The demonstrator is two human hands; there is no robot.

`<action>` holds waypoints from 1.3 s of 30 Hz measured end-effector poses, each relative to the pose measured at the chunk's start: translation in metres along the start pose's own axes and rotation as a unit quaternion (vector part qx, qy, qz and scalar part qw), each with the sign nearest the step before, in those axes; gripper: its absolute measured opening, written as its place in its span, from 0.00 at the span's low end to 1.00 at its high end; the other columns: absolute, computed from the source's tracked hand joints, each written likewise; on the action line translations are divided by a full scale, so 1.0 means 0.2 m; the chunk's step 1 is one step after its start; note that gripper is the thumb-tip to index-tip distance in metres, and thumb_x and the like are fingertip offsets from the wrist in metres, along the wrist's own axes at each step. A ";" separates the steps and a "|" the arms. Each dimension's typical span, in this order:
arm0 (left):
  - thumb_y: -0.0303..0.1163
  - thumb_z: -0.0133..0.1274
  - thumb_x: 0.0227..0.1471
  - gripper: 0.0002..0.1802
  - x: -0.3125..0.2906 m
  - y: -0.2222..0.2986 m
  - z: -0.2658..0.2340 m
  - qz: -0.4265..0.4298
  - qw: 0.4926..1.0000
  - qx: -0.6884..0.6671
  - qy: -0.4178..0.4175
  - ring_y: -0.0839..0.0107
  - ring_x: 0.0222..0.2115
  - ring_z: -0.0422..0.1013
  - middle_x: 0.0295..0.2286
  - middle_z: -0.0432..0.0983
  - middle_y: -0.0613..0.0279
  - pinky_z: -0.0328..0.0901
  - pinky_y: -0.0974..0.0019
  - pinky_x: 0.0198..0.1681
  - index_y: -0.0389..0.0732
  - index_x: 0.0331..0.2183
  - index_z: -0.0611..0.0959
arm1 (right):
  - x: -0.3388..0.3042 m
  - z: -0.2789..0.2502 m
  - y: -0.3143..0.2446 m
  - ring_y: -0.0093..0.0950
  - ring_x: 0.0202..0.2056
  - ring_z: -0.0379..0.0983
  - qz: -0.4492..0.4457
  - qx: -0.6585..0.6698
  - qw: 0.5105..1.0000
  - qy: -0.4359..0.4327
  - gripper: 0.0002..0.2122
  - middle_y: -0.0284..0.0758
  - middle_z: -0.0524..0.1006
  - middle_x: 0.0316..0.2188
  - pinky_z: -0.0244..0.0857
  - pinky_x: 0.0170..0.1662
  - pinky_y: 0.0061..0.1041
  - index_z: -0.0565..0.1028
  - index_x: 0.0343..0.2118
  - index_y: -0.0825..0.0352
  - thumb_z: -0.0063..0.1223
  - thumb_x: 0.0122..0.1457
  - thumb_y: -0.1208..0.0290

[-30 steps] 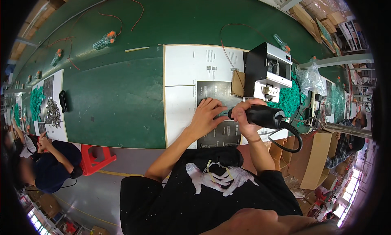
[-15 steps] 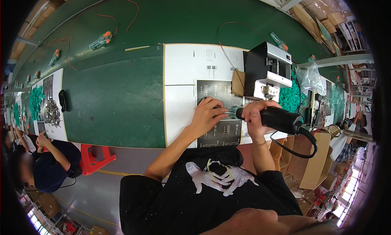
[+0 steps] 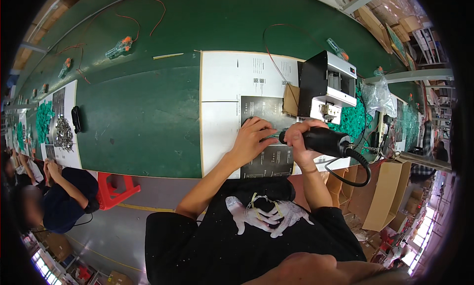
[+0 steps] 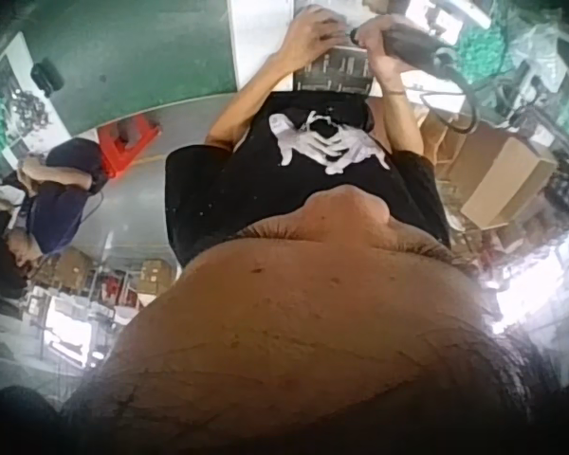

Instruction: Assemble electronic components onto a base using an electric screwdriver.

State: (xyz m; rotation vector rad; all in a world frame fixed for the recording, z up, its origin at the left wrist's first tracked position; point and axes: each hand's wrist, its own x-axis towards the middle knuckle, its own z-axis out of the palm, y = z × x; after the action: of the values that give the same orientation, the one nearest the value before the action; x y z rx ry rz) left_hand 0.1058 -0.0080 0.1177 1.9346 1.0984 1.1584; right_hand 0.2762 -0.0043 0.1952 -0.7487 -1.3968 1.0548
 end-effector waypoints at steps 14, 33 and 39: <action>0.32 0.68 0.42 0.18 -0.03 -0.09 -0.06 0.015 1.000 0.008 -0.010 0.63 0.41 0.70 0.36 0.77 0.65 0.64 0.60 0.45 0.39 0.39 0.87 | 0.00 0.10 0.06 0.26 0.23 0.72 -0.035 -0.075 0.995 -0.054 0.18 0.35 0.73 0.23 0.70 0.31 0.29 0.58 0.47 0.61 0.56 0.61 0.83; 0.34 0.66 0.44 0.21 -0.01 0.08 0.01 0.025 0.998 0.046 -0.036 0.60 0.43 0.69 0.38 0.76 0.62 0.64 0.58 0.48 0.40 0.43 0.85 | 0.01 -0.01 -0.10 0.24 0.21 0.69 -0.023 -0.060 0.998 0.017 0.13 0.33 0.72 0.24 0.68 0.25 0.27 0.65 0.45 0.64 0.57 0.62 0.80; 0.36 0.67 0.45 0.23 0.08 0.16 0.00 0.051 0.993 0.082 -0.073 0.56 0.43 0.70 0.38 0.76 0.60 0.64 0.57 0.49 0.40 0.45 0.83 | 0.31 -0.33 -0.43 0.24 0.20 0.64 -0.204 0.029 0.967 0.149 0.25 0.31 0.67 0.22 0.67 0.25 0.28 0.62 0.59 0.70 0.54 0.68 0.59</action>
State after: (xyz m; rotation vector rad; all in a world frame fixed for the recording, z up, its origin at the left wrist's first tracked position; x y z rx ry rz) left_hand 0.1201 -0.0084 0.1497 2.1875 1.0549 0.9878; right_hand 0.3461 0.0288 0.2931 -0.5203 -1.1885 0.6272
